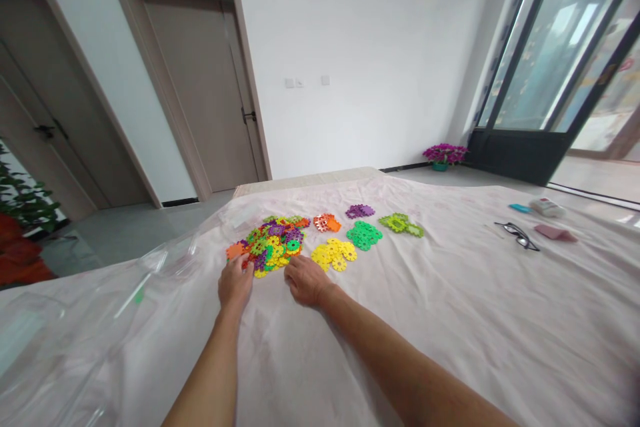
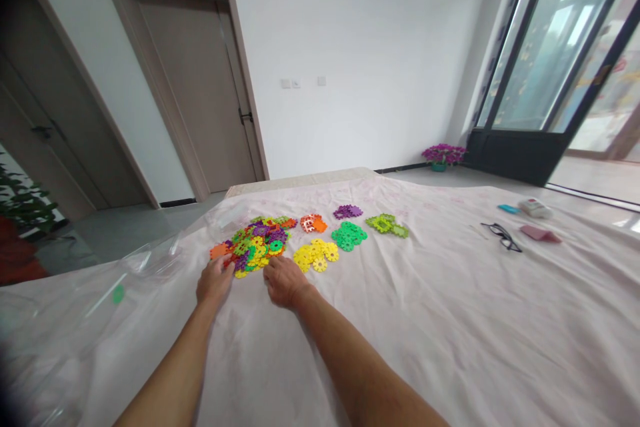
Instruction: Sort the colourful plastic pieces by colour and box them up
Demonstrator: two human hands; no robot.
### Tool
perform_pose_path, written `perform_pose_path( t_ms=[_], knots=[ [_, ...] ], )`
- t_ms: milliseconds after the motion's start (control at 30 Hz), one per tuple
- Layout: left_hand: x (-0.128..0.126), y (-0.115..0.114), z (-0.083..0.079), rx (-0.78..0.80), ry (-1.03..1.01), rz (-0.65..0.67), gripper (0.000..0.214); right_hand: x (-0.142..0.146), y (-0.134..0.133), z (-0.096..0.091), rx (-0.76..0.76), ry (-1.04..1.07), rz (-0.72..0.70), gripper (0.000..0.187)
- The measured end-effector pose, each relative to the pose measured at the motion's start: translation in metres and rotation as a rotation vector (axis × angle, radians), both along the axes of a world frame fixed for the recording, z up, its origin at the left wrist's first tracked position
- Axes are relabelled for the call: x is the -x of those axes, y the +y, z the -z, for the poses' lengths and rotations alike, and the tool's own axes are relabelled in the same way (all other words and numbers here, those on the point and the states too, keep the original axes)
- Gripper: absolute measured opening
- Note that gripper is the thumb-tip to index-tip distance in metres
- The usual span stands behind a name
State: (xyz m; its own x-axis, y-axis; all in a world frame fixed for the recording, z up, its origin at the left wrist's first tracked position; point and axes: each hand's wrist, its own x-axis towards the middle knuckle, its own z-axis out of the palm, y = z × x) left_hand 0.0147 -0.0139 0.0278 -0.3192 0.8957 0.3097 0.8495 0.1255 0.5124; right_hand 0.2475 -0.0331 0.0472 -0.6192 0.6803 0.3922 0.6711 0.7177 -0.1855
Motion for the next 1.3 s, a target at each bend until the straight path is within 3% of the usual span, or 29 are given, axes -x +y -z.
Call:
perform_pose_path(
  t_ms=[300, 700, 800, 933, 1033, 1167, 1300],
  knots=[
    [0.005, -0.001, 0.002, 0.006, -0.109, 0.038, 0.036, -0.001, 0.001, 0.001, -0.015, 0.011, -0.004, 0.008],
    [0.003, 0.006, 0.0, 0.063, -0.025, 0.029, 0.034, -0.006, 0.001, 0.004, -0.013, 0.047, -0.006, 0.012],
    [0.004, 0.008, 0.001, 0.058, -0.019, 0.035, 0.034, -0.011, 0.012, -0.003, -0.035, 0.096, 0.086, 0.023],
    [0.003, 0.009, 0.001, 0.055, -0.003, 0.024, 0.032, -0.018, 0.047, -0.023, -0.052, 0.195, 0.399, 0.027],
    [0.001, 0.009, 0.0, 0.043, 0.005, 0.023, 0.031, -0.02, 0.076, -0.033, 0.049, 0.215, 0.593, 0.033],
    [0.0, 0.009, -0.002, 0.034, 0.003, 0.029, 0.031, -0.013, 0.101, -0.03, 0.263, 0.21, 0.681, 0.041],
    [-0.001, 0.008, -0.003, 0.033, 0.013, 0.025, 0.031, -0.003, 0.111, -0.022, 0.359, 0.239, 0.68, 0.035]
  ],
)
